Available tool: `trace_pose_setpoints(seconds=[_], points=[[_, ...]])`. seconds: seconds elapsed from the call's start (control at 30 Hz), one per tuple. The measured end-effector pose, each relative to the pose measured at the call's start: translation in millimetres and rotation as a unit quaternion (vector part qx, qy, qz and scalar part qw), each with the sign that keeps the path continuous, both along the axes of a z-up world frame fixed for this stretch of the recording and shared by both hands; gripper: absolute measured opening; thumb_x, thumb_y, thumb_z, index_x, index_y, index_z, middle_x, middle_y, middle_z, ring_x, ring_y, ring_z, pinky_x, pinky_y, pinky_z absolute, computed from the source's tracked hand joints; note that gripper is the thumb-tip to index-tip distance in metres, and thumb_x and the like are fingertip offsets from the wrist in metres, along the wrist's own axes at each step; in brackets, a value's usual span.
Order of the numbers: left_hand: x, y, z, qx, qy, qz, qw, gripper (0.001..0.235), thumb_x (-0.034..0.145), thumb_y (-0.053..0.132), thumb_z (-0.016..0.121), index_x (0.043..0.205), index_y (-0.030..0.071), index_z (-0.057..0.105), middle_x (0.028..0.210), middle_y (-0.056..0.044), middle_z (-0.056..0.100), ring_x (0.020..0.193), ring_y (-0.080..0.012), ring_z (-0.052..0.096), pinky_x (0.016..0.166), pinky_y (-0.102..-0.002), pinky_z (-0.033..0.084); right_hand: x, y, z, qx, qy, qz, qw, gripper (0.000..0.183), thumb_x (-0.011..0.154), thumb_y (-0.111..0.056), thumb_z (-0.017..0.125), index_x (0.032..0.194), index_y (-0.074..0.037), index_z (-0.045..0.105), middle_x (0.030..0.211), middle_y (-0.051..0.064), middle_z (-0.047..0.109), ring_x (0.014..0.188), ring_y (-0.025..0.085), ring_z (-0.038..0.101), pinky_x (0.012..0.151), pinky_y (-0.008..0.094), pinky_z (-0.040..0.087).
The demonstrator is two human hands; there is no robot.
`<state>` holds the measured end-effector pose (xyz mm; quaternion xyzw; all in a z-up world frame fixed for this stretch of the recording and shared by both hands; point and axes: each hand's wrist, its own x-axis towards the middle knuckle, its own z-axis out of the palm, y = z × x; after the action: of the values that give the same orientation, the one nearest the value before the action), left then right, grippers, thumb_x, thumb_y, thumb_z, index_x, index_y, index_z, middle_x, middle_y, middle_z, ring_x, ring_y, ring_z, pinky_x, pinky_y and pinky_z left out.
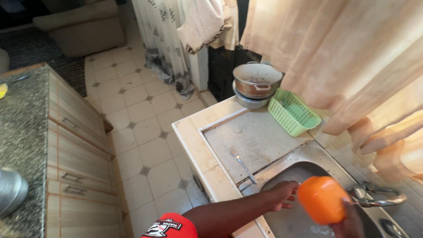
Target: Rinsing various bowls and pots under a kitchen faucet and placing them in a drying rack
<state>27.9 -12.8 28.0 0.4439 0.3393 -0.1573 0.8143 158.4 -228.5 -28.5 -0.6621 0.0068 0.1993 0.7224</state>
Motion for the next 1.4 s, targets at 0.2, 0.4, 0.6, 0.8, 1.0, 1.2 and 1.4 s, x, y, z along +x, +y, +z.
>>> trace_pose_setpoints(seconds=[0.2, 0.4, 0.6, 0.8, 1.0, 1.2, 1.4], points=[[20, -14, -28, 0.008, 0.016, -0.015, 1.000, 0.043, 0.086, 0.060, 0.056, 0.118, 0.032, 0.057, 0.111, 0.008, 0.049, 0.092, -0.0105, 0.047, 0.079, -0.032, 0.041, -17, -7, 7, 0.036, 0.009, -0.120, 0.992, 0.037, 0.109, -0.048, 0.056, 0.136, -0.023, 0.055, 0.130, 0.006, 0.063, 0.109, 0.026, 0.063, 0.068, 0.052, 0.051], [26, -18, -30, -0.018, 0.009, -0.039, 0.999, 0.022, 0.084, 0.052, 0.050, 0.093, 0.033, 0.056, 0.091, 0.008, 0.065, 0.081, -0.0104, 0.058, 0.069, -0.034, 0.041, -46, 3, 32, 0.041, 0.015, -0.168, 0.985, 0.035, 0.092, -0.033, 0.071, 0.118, -0.013, 0.059, 0.103, 0.005, 0.063, 0.094, 0.020, 0.064, 0.067, 0.039, 0.049], [27, -14, -4, -0.093, -0.025, -0.024, 0.995, 0.076, 0.101, 0.061, 0.050, 0.152, 0.009, 0.030, 0.143, -0.023, 0.036, 0.133, -0.0475, 0.045, 0.098, -0.072, 0.042, -54, -7, 38, -0.028, -0.210, -0.137, 0.968, 0.114, 0.055, -0.005, 0.099, 0.148, 0.005, 0.032, 0.132, 0.026, 0.051, 0.119, 0.036, 0.055, 0.103, 0.044, 0.050], [39, -16, 18, -0.140, -0.041, -0.064, 0.987, 0.106, 0.091, 0.080, 0.058, 0.158, 0.007, 0.020, 0.147, -0.032, 0.033, 0.131, -0.0596, 0.042, 0.095, -0.083, 0.037, -86, -8, 43, -0.313, -0.519, 0.020, 0.795, 0.075, 0.064, -0.026, 0.091, 0.125, 0.003, 0.058, 0.130, 0.017, 0.058, 0.134, 0.035, 0.052, 0.129, 0.051, 0.017], [52, -17, -44, -0.128, -0.052, -0.061, 0.989, 0.073, 0.087, 0.042, 0.074, 0.146, 0.011, 0.046, 0.131, -0.025, 0.058, 0.107, -0.0483, 0.063, 0.082, -0.075, 0.052, -115, -6, 84, -0.321, -0.497, 0.076, 0.802, 0.070, 0.075, -0.040, 0.086, 0.132, -0.012, 0.058, 0.142, 0.009, 0.058, 0.148, 0.034, 0.041, 0.126, 0.053, 0.018], [5, -23, 14, -0.104, -0.141, 0.091, 0.980, 0.078, 0.079, 0.010, 0.063, 0.152, 0.019, 0.037, 0.140, -0.026, 0.052, 0.117, -0.0457, 0.058, 0.092, -0.064, 0.053, -109, -11, 89, -0.074, -0.087, -0.067, 0.991, 0.086, 0.097, -0.038, 0.064, 0.161, -0.010, 0.013, 0.159, 0.028, 0.025, 0.143, 0.052, 0.038, 0.115, 0.066, 0.037], [-17, -32, 25, -0.037, -0.176, -0.066, 0.982, 0.081, 0.092, 0.033, 0.075, 0.160, 0.022, 0.032, 0.159, -0.009, 0.037, 0.144, -0.0304, 0.028, 0.112, -0.054, 0.024, -81, -37, 56, 0.058, 0.170, -0.139, 0.974, 0.073, 0.100, -0.037, 0.061, 0.160, -0.015, 0.027, 0.147, 0.025, 0.051, 0.117, 0.050, 0.061, 0.083, 0.075, 0.050]])
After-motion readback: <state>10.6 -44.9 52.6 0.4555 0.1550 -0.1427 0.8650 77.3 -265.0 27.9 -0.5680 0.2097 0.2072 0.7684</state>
